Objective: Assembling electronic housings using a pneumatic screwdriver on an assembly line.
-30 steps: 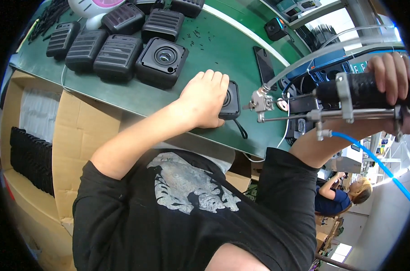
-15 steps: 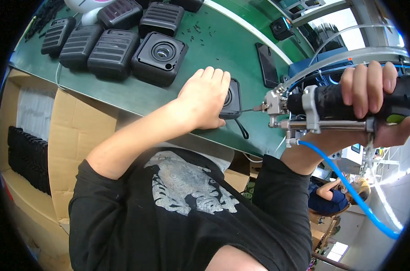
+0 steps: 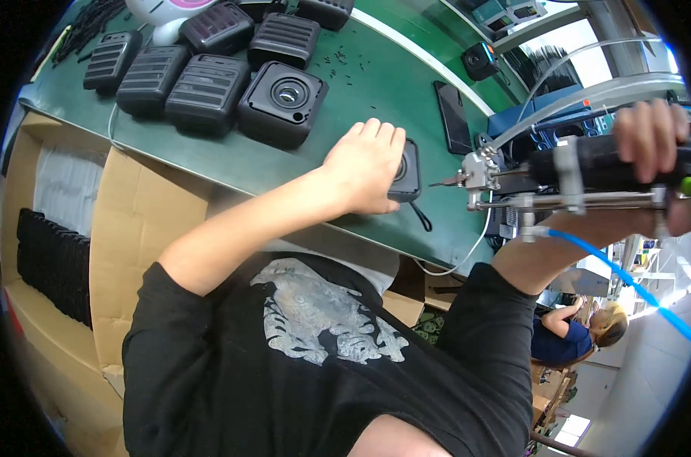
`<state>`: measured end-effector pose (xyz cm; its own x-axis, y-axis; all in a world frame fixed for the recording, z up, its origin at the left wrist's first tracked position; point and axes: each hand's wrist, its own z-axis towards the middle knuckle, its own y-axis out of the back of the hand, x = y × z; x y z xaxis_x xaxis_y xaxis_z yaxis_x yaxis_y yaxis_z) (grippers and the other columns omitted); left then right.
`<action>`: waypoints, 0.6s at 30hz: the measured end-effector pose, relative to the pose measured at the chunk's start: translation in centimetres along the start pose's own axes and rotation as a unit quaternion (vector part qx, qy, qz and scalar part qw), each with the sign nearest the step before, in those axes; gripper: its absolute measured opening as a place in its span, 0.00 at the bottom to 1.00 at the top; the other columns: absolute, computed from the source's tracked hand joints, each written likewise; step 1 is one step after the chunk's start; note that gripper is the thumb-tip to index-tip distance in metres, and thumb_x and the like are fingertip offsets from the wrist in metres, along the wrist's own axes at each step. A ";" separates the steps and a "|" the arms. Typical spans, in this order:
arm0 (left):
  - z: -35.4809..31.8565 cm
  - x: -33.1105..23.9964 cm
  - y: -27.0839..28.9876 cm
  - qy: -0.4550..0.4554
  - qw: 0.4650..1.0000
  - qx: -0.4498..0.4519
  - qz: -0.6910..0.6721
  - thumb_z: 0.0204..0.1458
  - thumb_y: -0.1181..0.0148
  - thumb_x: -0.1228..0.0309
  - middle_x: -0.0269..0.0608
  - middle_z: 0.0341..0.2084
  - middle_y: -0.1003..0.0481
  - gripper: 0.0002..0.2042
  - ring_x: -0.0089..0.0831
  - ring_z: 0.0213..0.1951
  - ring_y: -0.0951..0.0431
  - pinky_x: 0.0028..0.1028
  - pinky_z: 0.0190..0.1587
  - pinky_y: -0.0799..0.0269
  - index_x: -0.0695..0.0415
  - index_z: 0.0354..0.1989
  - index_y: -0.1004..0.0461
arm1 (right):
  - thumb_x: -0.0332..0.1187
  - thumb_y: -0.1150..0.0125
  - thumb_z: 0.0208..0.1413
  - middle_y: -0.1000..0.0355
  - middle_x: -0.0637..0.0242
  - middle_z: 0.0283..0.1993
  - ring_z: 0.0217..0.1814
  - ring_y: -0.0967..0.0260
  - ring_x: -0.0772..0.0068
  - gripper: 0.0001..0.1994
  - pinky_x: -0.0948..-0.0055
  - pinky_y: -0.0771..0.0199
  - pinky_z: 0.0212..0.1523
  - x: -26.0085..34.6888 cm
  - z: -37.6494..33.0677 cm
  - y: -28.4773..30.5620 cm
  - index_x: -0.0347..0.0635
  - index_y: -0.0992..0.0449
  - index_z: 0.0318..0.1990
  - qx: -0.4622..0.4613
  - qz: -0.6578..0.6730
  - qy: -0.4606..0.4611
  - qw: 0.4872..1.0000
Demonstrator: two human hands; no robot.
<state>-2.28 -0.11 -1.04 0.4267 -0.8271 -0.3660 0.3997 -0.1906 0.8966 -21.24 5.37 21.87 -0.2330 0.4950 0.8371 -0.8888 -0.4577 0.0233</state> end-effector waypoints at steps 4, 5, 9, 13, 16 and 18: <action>-1.2 0.8 -0.3 -0.033 0.980 -0.097 -0.168 0.37 0.23 0.53 0.63 0.61 0.41 0.52 0.55 0.63 0.40 0.43 0.66 0.42 0.71 0.65 0.47 | 0.52 0.37 0.52 0.35 0.69 0.30 0.27 0.35 0.74 0.26 0.70 0.38 0.35 -0.5 1.0 0.4 0.40 0.37 0.44 0.022 0.010 0.005 1.000; -1.9 1.3 -0.3 -0.006 0.974 -0.103 -0.203 0.38 0.24 0.53 0.63 0.61 0.42 0.52 0.56 0.64 0.42 0.43 0.66 0.42 0.71 0.65 0.47 | 0.52 0.38 0.52 0.35 0.69 0.31 0.27 0.35 0.74 0.26 0.70 0.38 0.36 -0.6 1.3 0.6 0.40 0.37 0.44 0.028 0.012 0.006 1.000; -3.2 2.7 -0.2 0.039 0.957 -0.084 -0.276 0.39 0.24 0.55 0.61 0.61 0.40 0.49 0.55 0.64 0.41 0.41 0.67 0.43 0.70 0.64 0.45 | 0.53 0.38 0.52 0.35 0.69 0.32 0.29 0.35 0.73 0.26 0.70 0.38 0.37 -1.8 2.8 1.1 0.39 0.36 0.45 0.055 0.028 0.010 0.998; -3.4 2.9 -0.1 0.039 0.953 -0.078 -0.290 0.38 0.23 0.56 0.60 0.58 0.36 0.46 0.53 0.63 0.36 0.39 0.66 0.41 0.69 0.62 0.41 | 0.54 0.39 0.52 0.35 0.68 0.33 0.31 0.34 0.73 0.27 0.69 0.39 0.39 -3.1 4.1 1.5 0.39 0.36 0.45 0.083 0.047 0.006 0.995; -3.5 3.1 -0.2 0.031 0.954 -0.096 -0.282 0.37 0.22 0.54 0.60 0.58 0.37 0.46 0.54 0.62 0.35 0.39 0.65 0.39 0.70 0.61 0.39 | 0.54 0.40 0.52 0.35 0.68 0.34 0.32 0.34 0.72 0.27 0.69 0.39 0.40 -4.0 5.0 1.7 0.38 0.35 0.46 0.103 0.061 0.002 0.993; -3.5 3.2 -0.3 0.035 0.954 -0.090 -0.283 0.37 0.22 0.54 0.60 0.58 0.36 0.47 0.54 0.62 0.35 0.39 0.65 0.39 0.70 0.61 0.39 | 0.55 0.40 0.52 0.34 0.68 0.35 0.33 0.34 0.72 0.28 0.68 0.39 0.40 -4.5 5.4 1.8 0.38 0.35 0.46 0.114 0.069 -0.001 0.991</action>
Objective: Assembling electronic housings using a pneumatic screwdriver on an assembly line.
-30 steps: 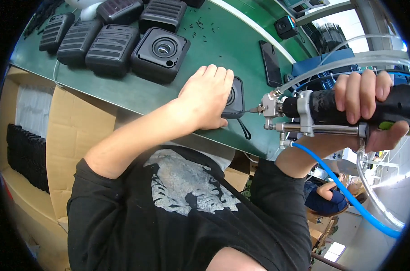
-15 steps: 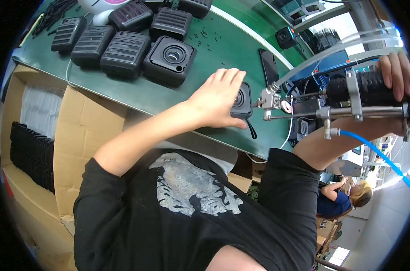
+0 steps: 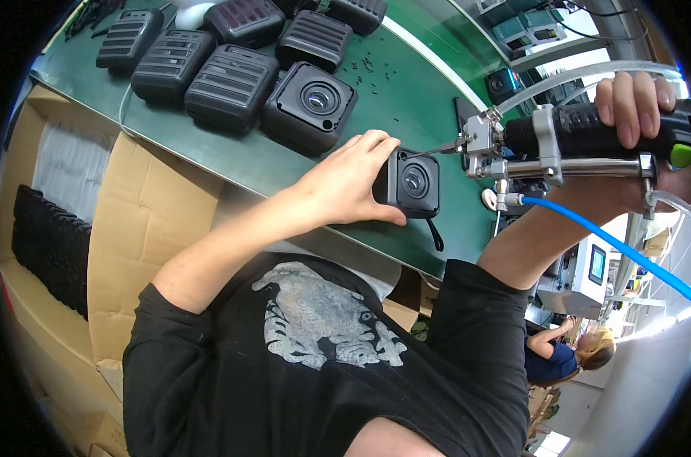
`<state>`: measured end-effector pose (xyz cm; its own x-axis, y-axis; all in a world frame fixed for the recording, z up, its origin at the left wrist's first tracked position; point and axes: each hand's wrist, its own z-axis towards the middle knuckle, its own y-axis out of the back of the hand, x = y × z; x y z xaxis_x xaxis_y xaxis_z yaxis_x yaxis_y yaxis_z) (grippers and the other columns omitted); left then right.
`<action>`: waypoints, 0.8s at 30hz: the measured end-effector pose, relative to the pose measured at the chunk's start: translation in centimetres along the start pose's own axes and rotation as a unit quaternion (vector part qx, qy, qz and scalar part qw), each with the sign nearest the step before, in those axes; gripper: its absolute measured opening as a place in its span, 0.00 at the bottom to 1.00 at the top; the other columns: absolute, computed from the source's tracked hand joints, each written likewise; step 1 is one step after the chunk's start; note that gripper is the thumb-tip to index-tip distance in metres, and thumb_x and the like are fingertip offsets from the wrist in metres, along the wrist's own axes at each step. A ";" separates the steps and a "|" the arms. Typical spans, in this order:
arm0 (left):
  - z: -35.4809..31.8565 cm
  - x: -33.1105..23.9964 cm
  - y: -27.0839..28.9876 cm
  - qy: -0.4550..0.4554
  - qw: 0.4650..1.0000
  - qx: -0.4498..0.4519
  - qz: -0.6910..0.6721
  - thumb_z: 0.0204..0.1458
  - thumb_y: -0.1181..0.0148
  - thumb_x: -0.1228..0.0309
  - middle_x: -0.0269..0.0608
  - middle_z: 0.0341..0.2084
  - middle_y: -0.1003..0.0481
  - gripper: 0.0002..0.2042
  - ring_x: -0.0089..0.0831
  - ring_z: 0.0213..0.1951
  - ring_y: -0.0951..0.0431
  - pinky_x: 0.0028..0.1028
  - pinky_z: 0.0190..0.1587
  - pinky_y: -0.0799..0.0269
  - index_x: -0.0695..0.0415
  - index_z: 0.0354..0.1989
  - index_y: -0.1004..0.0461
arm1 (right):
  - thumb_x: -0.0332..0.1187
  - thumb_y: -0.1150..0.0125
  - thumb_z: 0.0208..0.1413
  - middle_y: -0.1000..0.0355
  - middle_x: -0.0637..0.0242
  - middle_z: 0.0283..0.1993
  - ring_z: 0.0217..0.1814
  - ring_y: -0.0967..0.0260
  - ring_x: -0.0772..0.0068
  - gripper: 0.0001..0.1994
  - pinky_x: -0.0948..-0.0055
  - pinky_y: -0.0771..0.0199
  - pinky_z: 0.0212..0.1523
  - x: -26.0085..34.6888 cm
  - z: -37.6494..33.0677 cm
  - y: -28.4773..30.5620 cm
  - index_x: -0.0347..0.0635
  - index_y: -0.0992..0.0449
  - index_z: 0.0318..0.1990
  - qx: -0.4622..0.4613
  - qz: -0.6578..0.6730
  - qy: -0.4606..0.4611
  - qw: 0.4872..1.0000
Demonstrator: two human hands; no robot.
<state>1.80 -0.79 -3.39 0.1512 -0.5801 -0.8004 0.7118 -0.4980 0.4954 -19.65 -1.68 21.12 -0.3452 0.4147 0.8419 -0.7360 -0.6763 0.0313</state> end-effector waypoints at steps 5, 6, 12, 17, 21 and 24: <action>0.0 0.0 0.4 0.014 1.000 0.005 -0.007 0.36 0.22 0.54 0.59 0.58 0.37 0.47 0.55 0.61 0.35 0.40 0.64 0.38 0.70 0.61 0.40 | 0.54 0.40 0.52 0.33 0.67 0.32 0.29 0.33 0.73 0.26 0.71 0.37 0.37 -1.8 0.2 -1.8 0.39 0.34 0.43 -0.059 -0.033 -0.009 0.998; 0.0 -0.1 0.3 0.013 1.000 0.009 -0.009 0.36 0.22 0.54 0.59 0.58 0.37 0.47 0.55 0.61 0.35 0.40 0.64 0.37 0.70 0.61 0.40 | 0.53 0.40 0.52 0.32 0.67 0.30 0.27 0.33 0.74 0.25 0.72 0.36 0.35 -2.0 0.0 -2.3 0.39 0.34 0.41 -0.095 -0.057 -0.012 0.994; 0.0 0.1 0.2 -0.001 1.000 -0.001 0.009 0.35 0.22 0.52 0.61 0.59 0.37 0.48 0.55 0.61 0.35 0.40 0.64 0.38 0.70 0.61 0.40 | 0.58 0.52 0.61 0.33 0.63 0.34 0.32 0.36 0.69 0.28 0.63 0.38 0.38 -4.2 -1.5 -1.5 0.38 0.30 0.45 -0.089 0.007 0.008 0.996; 0.1 0.2 0.3 0.002 1.000 0.010 0.016 0.36 0.22 0.51 0.61 0.59 0.37 0.49 0.55 0.62 0.35 0.41 0.65 0.38 0.71 0.62 0.40 | 0.56 0.41 0.54 0.35 0.68 0.30 0.26 0.37 0.73 0.26 0.70 0.40 0.36 -2.1 -0.8 -2.5 0.39 0.33 0.41 -0.158 -0.080 0.029 0.984; 0.1 0.1 0.1 -0.008 1.000 0.015 0.025 0.36 0.23 0.50 0.63 0.60 0.36 0.50 0.54 0.62 0.35 0.41 0.65 0.38 0.71 0.63 0.41 | 0.44 0.22 0.36 0.33 0.69 0.37 0.34 0.33 0.72 0.31 0.67 0.39 0.41 3.6 -0.7 -1.7 0.41 0.34 0.45 -0.057 0.037 0.012 0.998; -0.2 0.1 0.2 0.013 0.999 0.016 0.045 0.36 0.23 0.49 0.63 0.59 0.35 0.50 0.53 0.61 0.34 0.40 0.65 0.38 0.71 0.63 0.41 | 0.66 0.62 0.64 0.31 0.54 0.34 0.25 0.29 0.60 0.36 0.60 0.28 0.24 2.9 1.5 -10.1 0.33 0.34 0.48 -0.421 -0.416 0.068 0.803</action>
<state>2.15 -0.84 -3.47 0.2320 -0.6070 -0.7601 0.6728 -0.4642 0.5761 -12.39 5.47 24.05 0.4523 0.6107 0.6500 -0.8576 0.4980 0.1288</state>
